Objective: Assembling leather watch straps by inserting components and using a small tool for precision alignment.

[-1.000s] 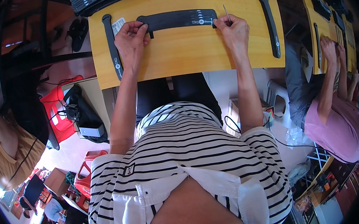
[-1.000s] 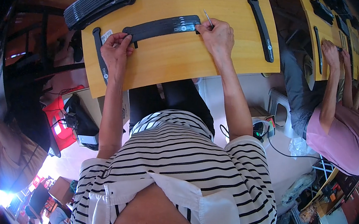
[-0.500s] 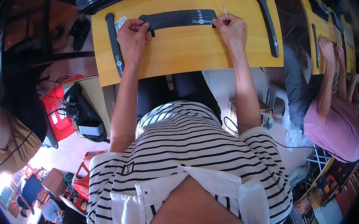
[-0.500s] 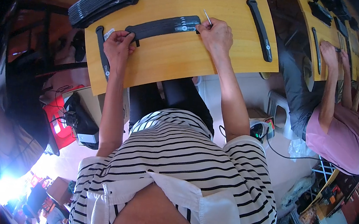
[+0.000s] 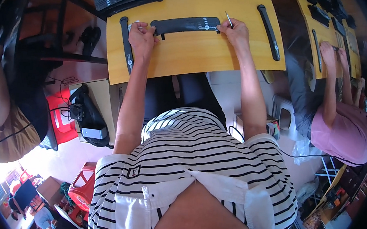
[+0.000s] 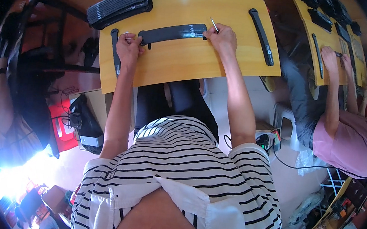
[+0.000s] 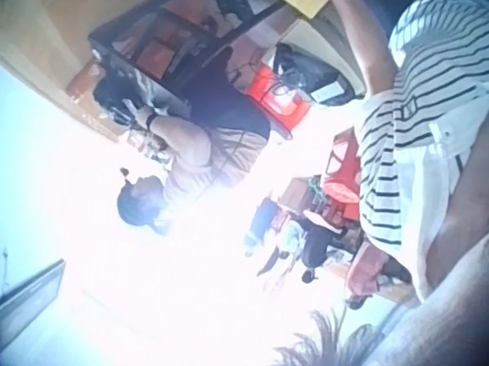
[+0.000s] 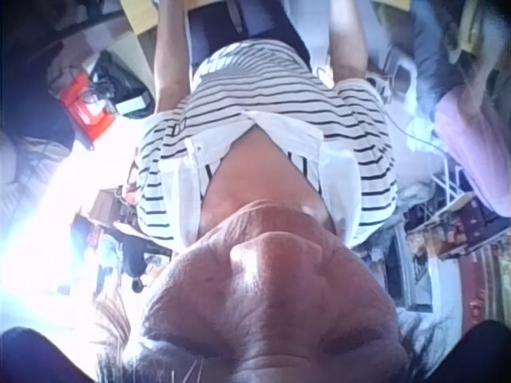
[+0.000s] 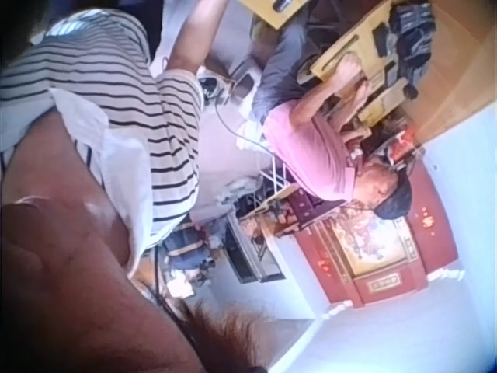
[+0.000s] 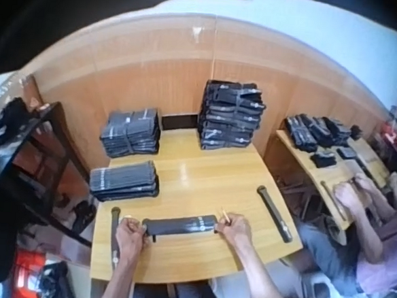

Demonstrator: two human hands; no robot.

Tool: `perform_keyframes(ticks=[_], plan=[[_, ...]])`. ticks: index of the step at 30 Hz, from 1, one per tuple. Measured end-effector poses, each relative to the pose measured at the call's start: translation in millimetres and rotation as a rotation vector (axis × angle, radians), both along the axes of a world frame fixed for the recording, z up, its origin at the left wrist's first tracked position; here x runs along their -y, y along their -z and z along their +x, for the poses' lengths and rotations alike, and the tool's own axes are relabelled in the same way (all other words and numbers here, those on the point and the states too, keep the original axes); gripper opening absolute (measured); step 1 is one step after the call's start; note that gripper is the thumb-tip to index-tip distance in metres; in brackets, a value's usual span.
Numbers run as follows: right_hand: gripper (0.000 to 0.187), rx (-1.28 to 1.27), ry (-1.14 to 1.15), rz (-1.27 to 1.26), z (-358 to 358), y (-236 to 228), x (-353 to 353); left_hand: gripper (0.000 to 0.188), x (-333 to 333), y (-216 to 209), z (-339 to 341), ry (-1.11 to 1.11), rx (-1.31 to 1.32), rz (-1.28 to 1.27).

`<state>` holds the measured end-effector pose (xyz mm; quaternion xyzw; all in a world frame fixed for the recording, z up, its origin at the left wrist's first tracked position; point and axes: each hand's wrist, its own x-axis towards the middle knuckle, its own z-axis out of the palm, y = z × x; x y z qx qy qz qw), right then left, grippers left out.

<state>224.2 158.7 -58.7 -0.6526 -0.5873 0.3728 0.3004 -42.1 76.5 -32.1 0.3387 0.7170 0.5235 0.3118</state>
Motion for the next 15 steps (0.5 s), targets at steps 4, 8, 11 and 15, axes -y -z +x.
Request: perform_keyframes(ticks=[4, 8, 11, 15], plan=[[0.016, -0.486, -0.105, -0.254, 15, -24, 2, 0.020, 6, 2, -8, 0.001, 0.028, 0.049], [0.015, -0.173, 0.105, 0.024, 16, -32, 4, 0.032, 15, 0, -8, 0.082, -0.408, 0.161], [0.017, 0.245, 0.055, 0.276, 1, -41, 1, 0.049, 14, -7, 15, 0.286, -0.680, 0.135], [0.022, 0.489, 0.022, 0.436, -41, -44, 2, 0.068, 15, 9, 39, 0.375, -1.139, 0.096]])
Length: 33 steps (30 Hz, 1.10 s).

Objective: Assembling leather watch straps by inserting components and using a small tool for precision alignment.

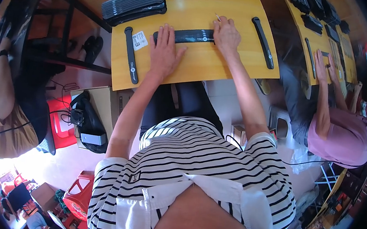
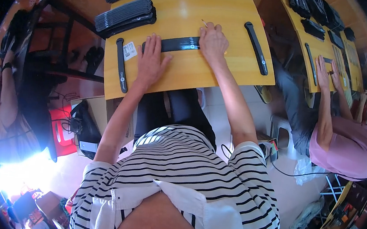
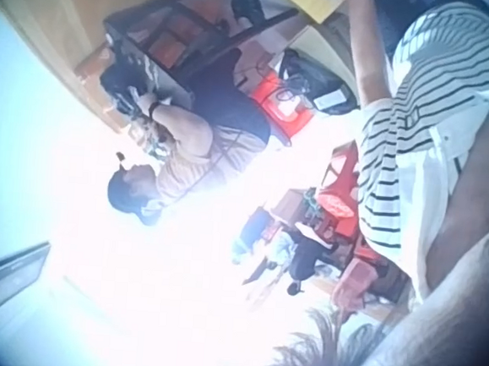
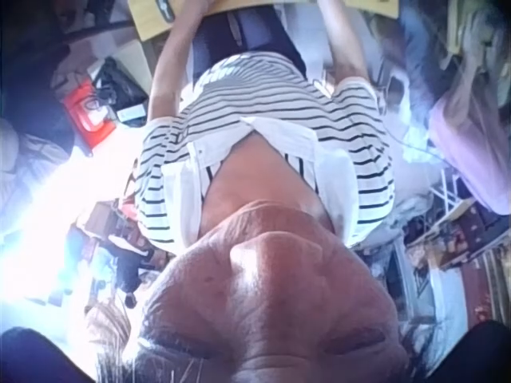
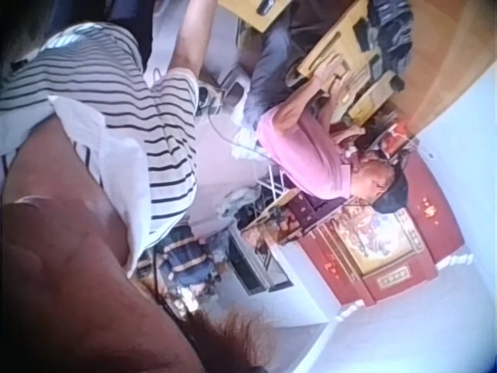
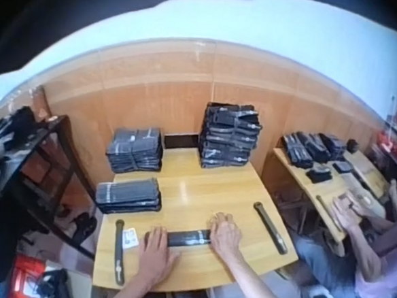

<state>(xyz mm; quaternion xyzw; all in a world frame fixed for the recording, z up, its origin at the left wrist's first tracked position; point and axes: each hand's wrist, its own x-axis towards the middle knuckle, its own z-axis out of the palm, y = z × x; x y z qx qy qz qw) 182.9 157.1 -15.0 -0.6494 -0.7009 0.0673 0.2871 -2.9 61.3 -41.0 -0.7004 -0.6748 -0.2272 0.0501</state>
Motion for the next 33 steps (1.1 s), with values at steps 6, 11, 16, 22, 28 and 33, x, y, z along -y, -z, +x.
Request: perform_keyframes(ticks=[6, 11, 16, 22, 28, 33], plan=[[0.028, 0.258, -0.057, 0.098, -24, 19, -22, 0.078, -6, 5, 7, 0.069, -0.043, -0.134], [0.027, 0.377, -0.057, 0.111, -28, 27, -22, 0.081, -4, 5, -1, 0.128, 0.024, -0.102], [0.028, 0.370, -0.071, 0.131, -28, 28, -23, 0.074, -10, 1, -12, 0.155, 0.252, -0.182], [0.028, -0.027, -0.036, 0.013, -1, 15, -26, 0.046, 16, -24, -76, -0.007, 0.959, 0.102], [0.017, -0.214, -0.156, -0.016, -4, -5, 63, 0.045, 86, -66, -77, -0.478, 0.434, -0.266], [0.008, -0.396, -0.296, -0.038, -29, 0, 121, 0.041, 91, -31, -72, -0.518, 0.385, -0.311]])
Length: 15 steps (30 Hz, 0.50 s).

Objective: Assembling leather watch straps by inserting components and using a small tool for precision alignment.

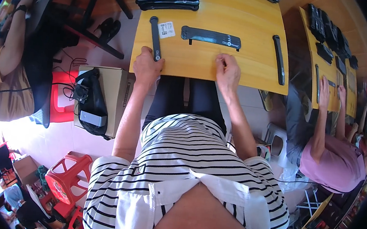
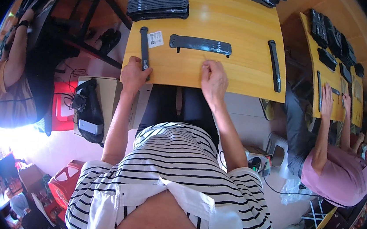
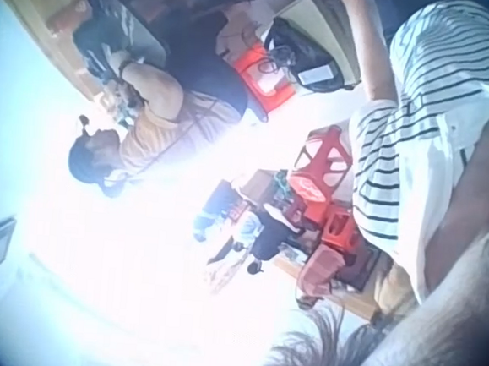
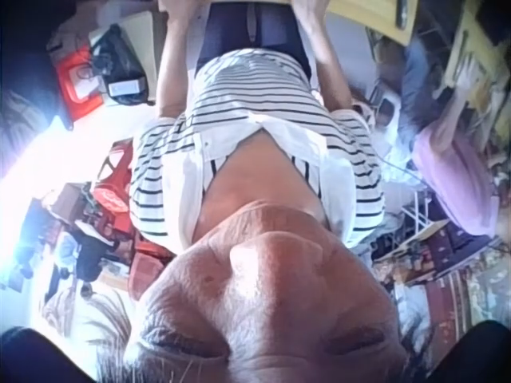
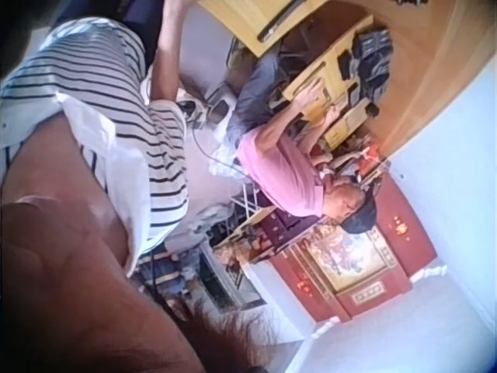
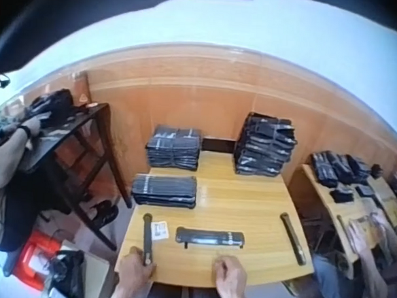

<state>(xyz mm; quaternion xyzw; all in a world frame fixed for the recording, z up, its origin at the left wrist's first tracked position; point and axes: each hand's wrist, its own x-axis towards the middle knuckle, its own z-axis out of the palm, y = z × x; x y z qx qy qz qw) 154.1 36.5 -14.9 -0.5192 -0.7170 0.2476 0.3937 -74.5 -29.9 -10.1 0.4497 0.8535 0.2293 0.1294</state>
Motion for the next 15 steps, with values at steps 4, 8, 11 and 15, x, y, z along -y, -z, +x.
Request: perform_keyframes(ticks=[4, 8, 11, 15], plan=[[0.008, -0.079, -0.126, -0.060, -14, 3, 30, 0.019, 9, 7, -14, -0.041, 0.585, 0.109], [0.016, -0.278, -0.341, -0.383, -37, -10, 58, 0.013, 26, -12, 12, -0.070, 1.136, 0.241], [0.021, -0.439, -0.424, -0.464, -58, -13, 67, 0.017, 30, -7, 33, -0.039, 1.247, 0.382], [0.024, -0.587, -0.395, -0.595, -57, -15, 68, 0.021, 34, -8, 51, -0.064, 1.389, 0.457]])
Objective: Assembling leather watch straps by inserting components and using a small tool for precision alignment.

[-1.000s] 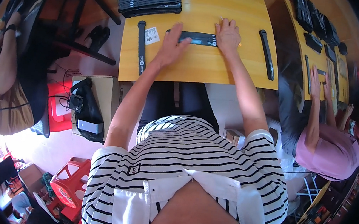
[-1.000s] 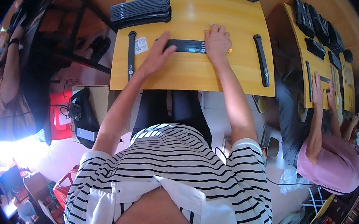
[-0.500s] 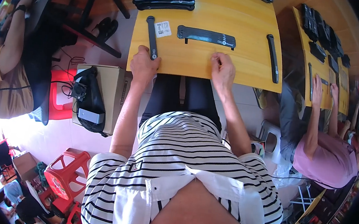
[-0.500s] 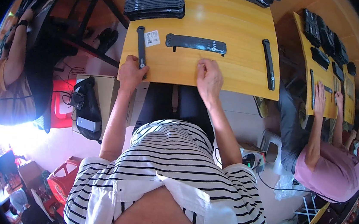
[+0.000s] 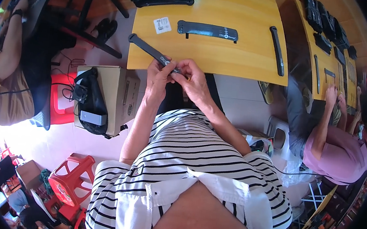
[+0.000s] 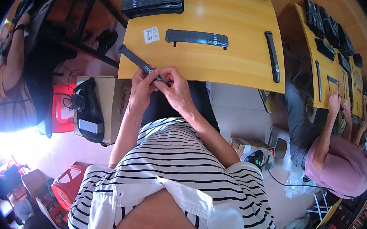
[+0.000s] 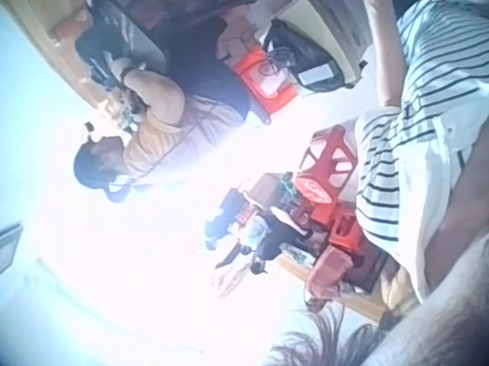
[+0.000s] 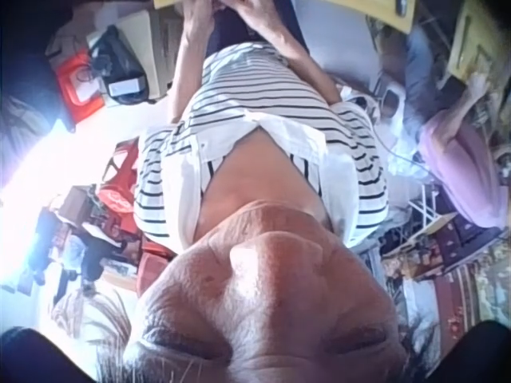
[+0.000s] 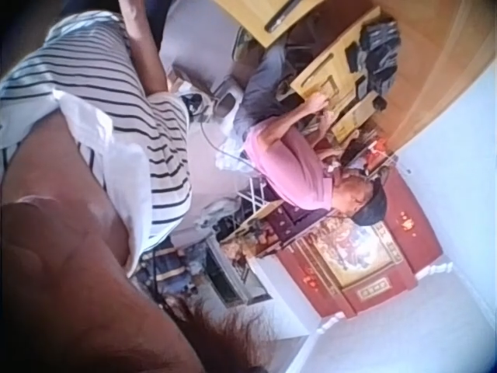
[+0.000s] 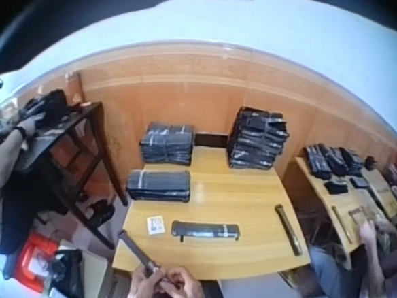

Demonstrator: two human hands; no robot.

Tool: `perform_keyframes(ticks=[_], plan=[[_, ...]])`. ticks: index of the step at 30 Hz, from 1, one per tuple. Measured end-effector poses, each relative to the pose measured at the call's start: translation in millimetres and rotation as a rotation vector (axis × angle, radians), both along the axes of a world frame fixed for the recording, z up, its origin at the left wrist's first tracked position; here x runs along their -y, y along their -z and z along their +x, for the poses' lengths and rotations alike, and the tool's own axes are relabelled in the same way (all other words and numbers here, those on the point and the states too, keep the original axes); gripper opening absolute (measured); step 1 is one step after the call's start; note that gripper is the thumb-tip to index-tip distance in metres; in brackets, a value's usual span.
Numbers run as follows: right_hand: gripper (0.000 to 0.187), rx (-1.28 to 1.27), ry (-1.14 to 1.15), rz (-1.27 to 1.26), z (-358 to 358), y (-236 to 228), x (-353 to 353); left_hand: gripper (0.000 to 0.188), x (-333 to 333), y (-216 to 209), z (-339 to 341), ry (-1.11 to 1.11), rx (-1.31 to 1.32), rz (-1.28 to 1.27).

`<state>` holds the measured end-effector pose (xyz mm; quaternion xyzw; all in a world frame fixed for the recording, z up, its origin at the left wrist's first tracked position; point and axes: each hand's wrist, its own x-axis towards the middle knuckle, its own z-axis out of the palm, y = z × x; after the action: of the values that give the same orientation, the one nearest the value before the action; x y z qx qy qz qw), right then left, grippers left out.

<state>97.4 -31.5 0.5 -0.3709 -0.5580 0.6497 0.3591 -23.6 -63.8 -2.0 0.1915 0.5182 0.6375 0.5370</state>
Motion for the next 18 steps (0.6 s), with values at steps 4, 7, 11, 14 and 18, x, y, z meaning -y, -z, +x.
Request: perform_keyframes(ticks=[4, 7, 11, 14, 18], plan=[[0.019, -0.068, -0.007, -0.345, 16, -12, -5, 0.025, 5, -19, 2, 0.143, 0.106, 0.065], [0.016, -0.118, 0.003, -0.345, 20, -16, -6, 0.025, 4, -18, -1, 0.174, 0.119, 0.092], [0.025, -0.203, -0.072, -0.304, 29, -42, -9, 0.027, 1, -22, -10, 0.122, 0.213, 0.129], [0.027, -0.167, -0.076, -0.224, 38, -56, -10, 0.026, 1, -37, -12, 0.085, 0.241, 0.128], [0.028, 0.104, -0.092, 0.069, 38, -66, -3, 0.025, 2, -40, -12, 0.096, 0.247, 0.144]])
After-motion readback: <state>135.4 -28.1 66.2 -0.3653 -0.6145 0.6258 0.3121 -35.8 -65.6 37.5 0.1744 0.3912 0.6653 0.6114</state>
